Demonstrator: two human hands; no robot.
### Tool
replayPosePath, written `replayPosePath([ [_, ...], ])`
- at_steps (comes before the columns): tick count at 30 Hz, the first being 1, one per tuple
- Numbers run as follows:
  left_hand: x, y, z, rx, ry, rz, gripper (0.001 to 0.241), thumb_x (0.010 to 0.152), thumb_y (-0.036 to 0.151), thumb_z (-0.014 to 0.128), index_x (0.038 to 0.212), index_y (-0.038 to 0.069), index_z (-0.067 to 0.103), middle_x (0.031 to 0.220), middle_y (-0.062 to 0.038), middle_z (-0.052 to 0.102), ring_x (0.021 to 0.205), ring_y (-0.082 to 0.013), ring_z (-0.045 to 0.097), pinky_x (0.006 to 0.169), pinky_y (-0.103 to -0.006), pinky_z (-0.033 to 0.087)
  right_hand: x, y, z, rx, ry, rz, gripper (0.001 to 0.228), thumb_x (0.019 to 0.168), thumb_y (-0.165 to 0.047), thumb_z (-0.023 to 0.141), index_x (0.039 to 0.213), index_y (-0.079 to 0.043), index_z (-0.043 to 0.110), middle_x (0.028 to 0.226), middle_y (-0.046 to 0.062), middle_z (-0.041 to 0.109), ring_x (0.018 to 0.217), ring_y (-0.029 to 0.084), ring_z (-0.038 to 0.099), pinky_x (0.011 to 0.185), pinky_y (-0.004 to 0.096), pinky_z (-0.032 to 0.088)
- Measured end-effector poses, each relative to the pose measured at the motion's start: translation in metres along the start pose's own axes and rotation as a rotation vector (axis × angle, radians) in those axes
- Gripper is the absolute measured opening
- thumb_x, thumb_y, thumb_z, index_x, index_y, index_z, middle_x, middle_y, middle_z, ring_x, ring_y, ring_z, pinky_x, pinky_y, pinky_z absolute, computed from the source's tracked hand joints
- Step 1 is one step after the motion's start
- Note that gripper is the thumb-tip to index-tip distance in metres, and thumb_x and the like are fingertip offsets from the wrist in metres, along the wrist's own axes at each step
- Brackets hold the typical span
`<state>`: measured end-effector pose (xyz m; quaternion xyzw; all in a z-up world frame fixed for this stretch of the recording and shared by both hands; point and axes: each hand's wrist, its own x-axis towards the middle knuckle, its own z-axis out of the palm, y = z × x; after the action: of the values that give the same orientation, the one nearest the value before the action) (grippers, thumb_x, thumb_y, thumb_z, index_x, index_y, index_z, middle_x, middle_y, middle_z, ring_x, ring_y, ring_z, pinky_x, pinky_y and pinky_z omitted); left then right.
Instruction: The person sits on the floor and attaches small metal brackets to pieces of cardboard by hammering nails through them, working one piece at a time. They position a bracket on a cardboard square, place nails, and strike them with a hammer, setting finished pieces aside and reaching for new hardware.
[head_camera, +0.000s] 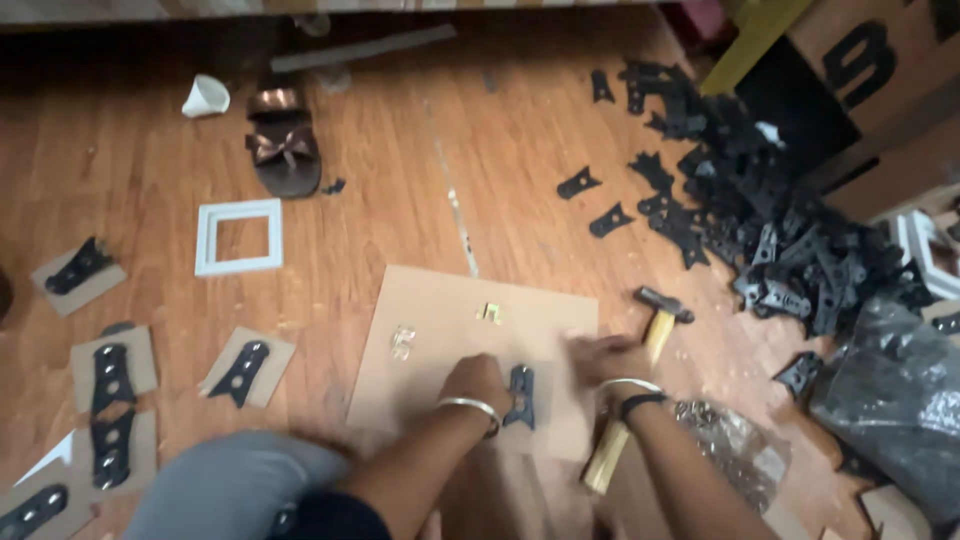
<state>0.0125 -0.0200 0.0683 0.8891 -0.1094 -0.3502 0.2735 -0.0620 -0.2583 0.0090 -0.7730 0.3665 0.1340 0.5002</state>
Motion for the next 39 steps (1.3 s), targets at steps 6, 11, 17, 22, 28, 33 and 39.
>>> replayPosePath([
  [6,0.015,0.002,0.000,0.002,-0.004,-0.019,0.053,0.072,0.037,0.090,0.107,0.001,0.073,0.115,-0.023,0.070,0.111,-0.0358,0.069,0.097,-0.0405,0.055,-0.019,0.013,-0.054,-0.648,0.467,0.031,0.076,0.067,-0.058,0.093,0.102,0.005,0.067,0.087,0.025,0.074,0.077,0.034,0.071,0.070,0.042,0.056],
  [11,-0.006,0.005,-0.011,0.002,0.016,-0.054,0.052,0.075,0.040,0.086,0.109,0.002,0.073,0.117,-0.022,0.071,0.110,-0.0365,0.070,0.095,-0.0421,0.057,-0.023,0.032,-0.079,0.296,0.128,0.074,0.023,0.089,-0.008,0.067,0.105,0.005,0.057,0.072,0.017,0.066,0.057,0.030,0.066,0.052,0.044,0.057],
  [17,-0.013,0.014,-0.016,0.087,-0.010,-0.108,0.056,0.077,0.047,0.084,0.110,0.003,0.075,0.117,-0.020,0.073,0.111,-0.0339,0.072,0.095,-0.0411,0.058,-0.109,-0.013,-0.105,-0.491,0.193,-0.125,0.039,0.094,-0.041,0.068,0.120,-0.011,0.064,0.065,0.019,0.071,0.052,0.031,0.072,0.057,0.044,0.057],
  [22,-0.016,0.024,-0.019,0.155,-0.010,-0.139,0.054,0.076,0.049,0.083,0.114,0.011,0.073,0.120,-0.012,0.072,0.114,-0.0311,0.069,0.097,-0.0444,0.056,-0.099,0.035,-0.098,-0.807,0.165,-0.535,0.041,0.086,-0.052,0.065,0.103,-0.015,0.072,0.068,0.016,0.075,0.065,0.034,0.074,0.061,0.046,0.057],
  [28,-0.012,0.024,-0.018,0.199,-0.026,-0.189,0.053,0.079,0.054,0.079,0.113,0.014,0.075,0.119,-0.010,0.073,0.115,-0.0297,0.069,0.099,-0.0464,0.052,-0.088,0.054,-0.081,-0.575,0.376,-0.522,0.044,0.083,-0.050,0.070,0.107,-0.013,0.068,0.067,0.020,0.072,0.061,0.039,0.074,0.056,0.050,0.058],
  [33,-0.014,0.028,-0.019,0.250,-0.051,-0.196,0.051,0.080,0.054,0.077,0.112,0.016,0.074,0.117,-0.009,0.074,0.114,-0.0277,0.069,0.102,-0.0480,0.047,-0.092,0.024,-0.080,-0.882,0.119,-0.449,0.040,0.087,-0.052,0.069,0.112,-0.021,0.067,0.068,0.015,0.074,0.064,0.038,0.073,0.062,0.050,0.058],
  [39,-0.008,0.022,-0.015,0.262,-0.035,-0.185,0.053,0.080,0.057,0.077,0.112,0.015,0.074,0.120,-0.008,0.073,0.116,-0.0300,0.068,0.101,-0.0488,0.047,-0.116,0.010,-0.086,-0.340,0.428,-0.661,0.032,0.091,-0.039,0.065,0.104,-0.009,0.065,0.076,0.015,0.074,0.069,0.030,0.077,0.064,0.044,0.057],
])
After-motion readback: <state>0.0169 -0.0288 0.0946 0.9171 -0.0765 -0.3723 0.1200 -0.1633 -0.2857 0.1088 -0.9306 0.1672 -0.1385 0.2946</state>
